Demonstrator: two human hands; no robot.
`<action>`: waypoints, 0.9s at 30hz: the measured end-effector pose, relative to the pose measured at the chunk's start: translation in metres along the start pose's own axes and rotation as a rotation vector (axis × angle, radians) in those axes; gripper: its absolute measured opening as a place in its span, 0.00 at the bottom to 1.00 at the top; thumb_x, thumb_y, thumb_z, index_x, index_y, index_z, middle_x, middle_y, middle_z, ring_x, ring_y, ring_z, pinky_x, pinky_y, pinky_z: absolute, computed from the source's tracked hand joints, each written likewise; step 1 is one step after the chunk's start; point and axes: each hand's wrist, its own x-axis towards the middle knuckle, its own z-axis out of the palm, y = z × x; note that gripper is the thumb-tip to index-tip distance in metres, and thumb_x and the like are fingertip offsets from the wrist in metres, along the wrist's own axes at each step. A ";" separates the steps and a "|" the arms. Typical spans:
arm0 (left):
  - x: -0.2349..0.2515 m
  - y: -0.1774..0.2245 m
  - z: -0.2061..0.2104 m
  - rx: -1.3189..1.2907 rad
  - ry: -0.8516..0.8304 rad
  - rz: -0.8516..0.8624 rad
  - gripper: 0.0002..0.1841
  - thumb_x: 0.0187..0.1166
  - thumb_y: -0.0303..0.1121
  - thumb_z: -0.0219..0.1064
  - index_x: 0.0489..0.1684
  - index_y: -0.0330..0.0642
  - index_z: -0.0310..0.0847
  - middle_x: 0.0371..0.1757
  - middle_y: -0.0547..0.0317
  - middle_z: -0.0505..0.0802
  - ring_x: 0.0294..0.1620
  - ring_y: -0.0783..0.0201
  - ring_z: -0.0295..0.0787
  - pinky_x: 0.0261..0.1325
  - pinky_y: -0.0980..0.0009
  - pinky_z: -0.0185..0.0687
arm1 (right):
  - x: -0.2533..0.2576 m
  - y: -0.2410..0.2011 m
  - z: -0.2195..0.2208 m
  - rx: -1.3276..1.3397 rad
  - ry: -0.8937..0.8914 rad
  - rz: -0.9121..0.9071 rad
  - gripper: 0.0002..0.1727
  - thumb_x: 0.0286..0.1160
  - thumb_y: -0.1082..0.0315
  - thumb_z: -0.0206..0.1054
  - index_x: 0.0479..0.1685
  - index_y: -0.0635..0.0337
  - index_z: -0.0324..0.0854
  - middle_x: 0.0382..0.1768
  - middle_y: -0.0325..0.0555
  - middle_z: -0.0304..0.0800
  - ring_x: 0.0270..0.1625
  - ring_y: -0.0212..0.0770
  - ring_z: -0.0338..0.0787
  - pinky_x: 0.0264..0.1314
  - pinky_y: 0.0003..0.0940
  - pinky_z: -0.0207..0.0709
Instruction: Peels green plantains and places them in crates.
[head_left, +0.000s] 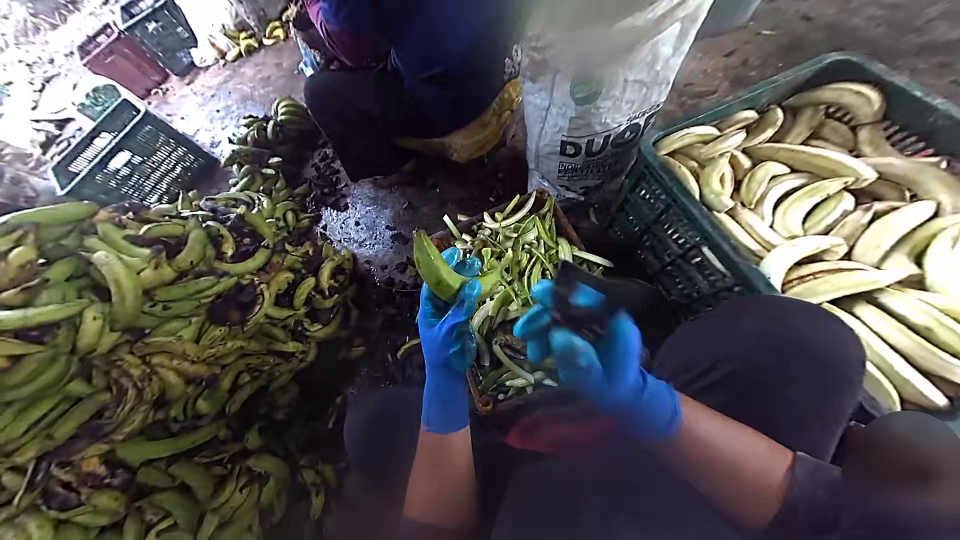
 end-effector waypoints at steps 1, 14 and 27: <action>-0.001 0.003 -0.001 -0.014 -0.013 -0.007 0.28 0.73 0.25 0.73 0.75 0.43 0.75 0.64 0.51 0.91 0.62 0.58 0.89 0.64 0.60 0.87 | -0.008 0.018 0.001 -0.110 -0.110 0.233 0.28 0.88 0.45 0.55 0.64 0.63 0.78 0.37 0.41 0.94 0.32 0.35 0.92 0.37 0.39 0.90; 0.078 0.043 0.020 -0.205 -0.126 -0.348 0.31 0.91 0.57 0.32 0.55 0.43 0.78 0.33 0.54 0.91 0.31 0.63 0.91 0.35 0.68 0.89 | 0.102 0.034 -0.061 -0.680 -0.077 -0.467 0.31 0.82 0.30 0.51 0.72 0.33 0.84 0.59 0.47 0.93 0.57 0.50 0.89 0.61 0.61 0.71; 0.080 0.017 0.000 -0.107 -0.066 -0.157 0.27 0.86 0.46 0.54 0.83 0.49 0.64 0.46 0.55 0.92 0.37 0.66 0.90 0.41 0.70 0.88 | 0.097 0.048 -0.032 -0.404 -0.162 -0.200 0.32 0.81 0.33 0.55 0.69 0.41 0.88 0.59 0.42 0.93 0.59 0.41 0.90 0.57 0.54 0.80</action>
